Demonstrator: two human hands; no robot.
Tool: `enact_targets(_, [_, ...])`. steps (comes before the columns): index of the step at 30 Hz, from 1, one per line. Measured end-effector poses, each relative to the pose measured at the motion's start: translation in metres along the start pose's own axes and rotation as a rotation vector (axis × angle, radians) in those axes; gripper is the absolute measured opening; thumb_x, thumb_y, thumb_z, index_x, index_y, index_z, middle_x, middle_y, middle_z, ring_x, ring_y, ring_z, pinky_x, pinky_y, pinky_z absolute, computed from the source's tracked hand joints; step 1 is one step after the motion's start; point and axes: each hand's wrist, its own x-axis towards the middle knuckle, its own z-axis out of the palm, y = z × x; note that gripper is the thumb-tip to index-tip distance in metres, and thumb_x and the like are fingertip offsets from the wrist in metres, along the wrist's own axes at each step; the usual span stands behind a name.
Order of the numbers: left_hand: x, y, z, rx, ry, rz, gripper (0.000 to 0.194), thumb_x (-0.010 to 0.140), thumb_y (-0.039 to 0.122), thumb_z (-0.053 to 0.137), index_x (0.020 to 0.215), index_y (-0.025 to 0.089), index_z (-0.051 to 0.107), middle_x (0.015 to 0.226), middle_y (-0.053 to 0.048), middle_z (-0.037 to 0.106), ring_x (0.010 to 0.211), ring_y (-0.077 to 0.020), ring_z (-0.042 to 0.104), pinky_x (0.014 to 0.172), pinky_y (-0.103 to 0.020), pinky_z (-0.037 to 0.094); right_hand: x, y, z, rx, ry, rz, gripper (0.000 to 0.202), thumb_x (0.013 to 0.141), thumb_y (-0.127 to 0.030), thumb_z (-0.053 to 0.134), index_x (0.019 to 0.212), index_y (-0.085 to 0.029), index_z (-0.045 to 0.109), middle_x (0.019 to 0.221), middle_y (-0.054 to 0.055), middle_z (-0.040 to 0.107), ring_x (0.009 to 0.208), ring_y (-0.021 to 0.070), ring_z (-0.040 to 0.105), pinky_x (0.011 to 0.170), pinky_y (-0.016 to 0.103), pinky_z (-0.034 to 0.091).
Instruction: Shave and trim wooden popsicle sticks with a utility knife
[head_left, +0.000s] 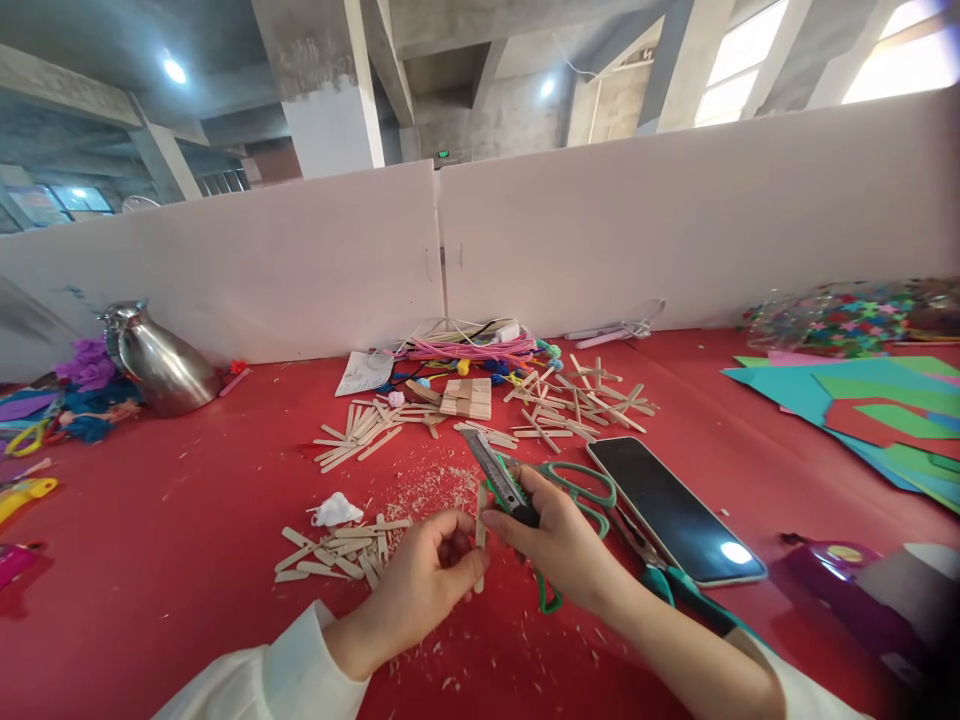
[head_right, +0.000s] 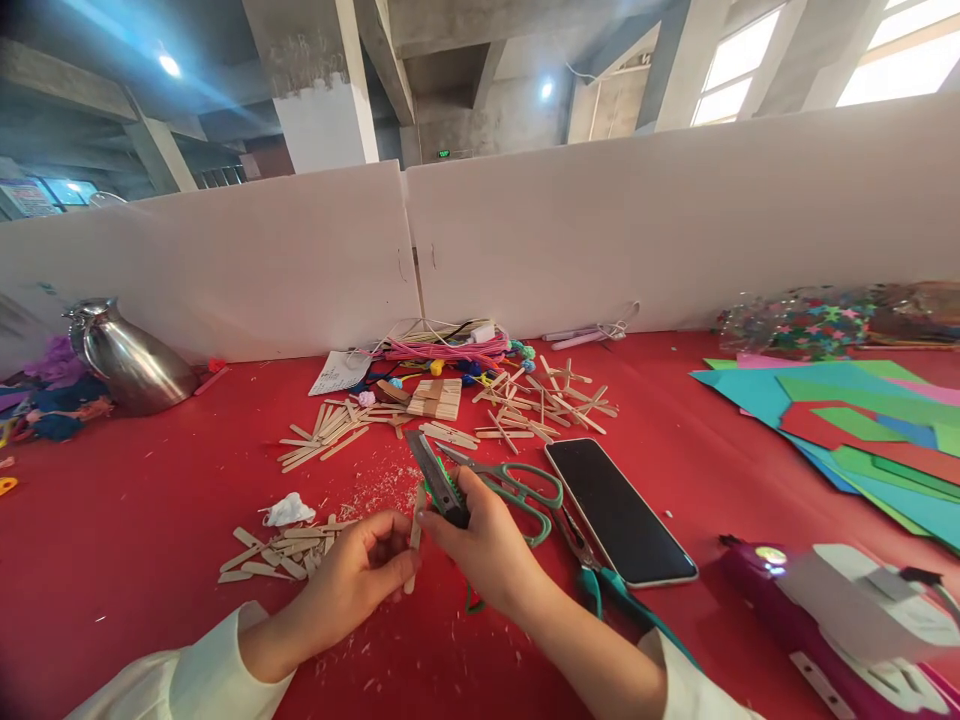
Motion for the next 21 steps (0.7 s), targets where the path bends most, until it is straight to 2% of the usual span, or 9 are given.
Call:
enact_targets(5, [0.0028, -0.0011, 0.0004, 0.068, 0.088, 0.031, 0.003, 0.077, 0.019, 0.048, 0.075, 0.017, 0.048, 0.057, 0.004, 0.05, 0.052, -0.0092, 0.044, 0.05, -0.02, 0.034, -0.0036, 0.0054, 0.0046, -0.175, 0.067, -0.105, 0.012, 0.073, -0.026, 0.052, 0.082, -0.019, 0.046, 0.068, -0.003, 0.051, 0.06, 0.0115, 0.046, 0.056, 0.025, 0.039])
enact_targets(8, [0.0035, -0.0018, 0.0014, 0.113, 0.118, 0.066, 0.003, 0.077, 0.019, 0.049, 0.075, 0.017, 0.048, 0.058, 0.004, 0.048, 0.053, -0.0095, 0.044, 0.05, -0.02, 0.034, -0.0065, 0.008, 0.0062, -0.304, 0.058, -0.193, 0.013, 0.074, -0.023, 0.052, 0.085, -0.02, 0.048, 0.076, 0.001, 0.059, 0.067, 0.014, 0.052, 0.062, 0.027, 0.042])
enact_targets(12, [0.0017, -0.0021, 0.0035, 0.223, 0.148, 0.092, 0.005, 0.075, 0.019, 0.052, 0.073, 0.017, 0.048, 0.059, 0.004, 0.049, 0.055, -0.01, 0.045, 0.05, -0.02, 0.033, -0.0078, 0.0091, 0.0062, -0.405, 0.063, -0.236, 0.013, 0.076, -0.023, 0.051, 0.088, -0.021, 0.048, 0.076, 0.002, 0.063, 0.066, 0.0154, 0.057, 0.06, 0.026, 0.043])
enact_targets(17, [-0.0008, 0.0022, 0.0051, 0.186, 0.099, 0.104, 0.007, 0.077, 0.019, 0.051, 0.071, 0.017, 0.048, 0.057, 0.003, 0.051, 0.053, -0.01, 0.046, 0.051, -0.021, 0.034, -0.0085, 0.0069, 0.0066, -0.486, 0.058, -0.314, 0.008, 0.076, -0.018, 0.048, 0.083, -0.021, 0.046, 0.069, 0.0, 0.062, 0.06, 0.0142, 0.058, 0.054, 0.024, 0.042])
enact_targets(21, [0.0012, 0.007, 0.0024, -0.042, -0.007, 0.067, 0.012, 0.078, 0.027, 0.054, 0.074, 0.016, 0.049, 0.058, 0.002, 0.054, 0.054, -0.0105, 0.05, 0.052, -0.021, 0.038, -0.009, 0.0049, 0.0046, -0.522, 0.053, -0.376, 0.007, 0.077, -0.018, 0.047, 0.081, -0.022, 0.044, 0.067, -0.001, 0.06, 0.055, 0.0123, 0.056, 0.051, 0.023, 0.041])
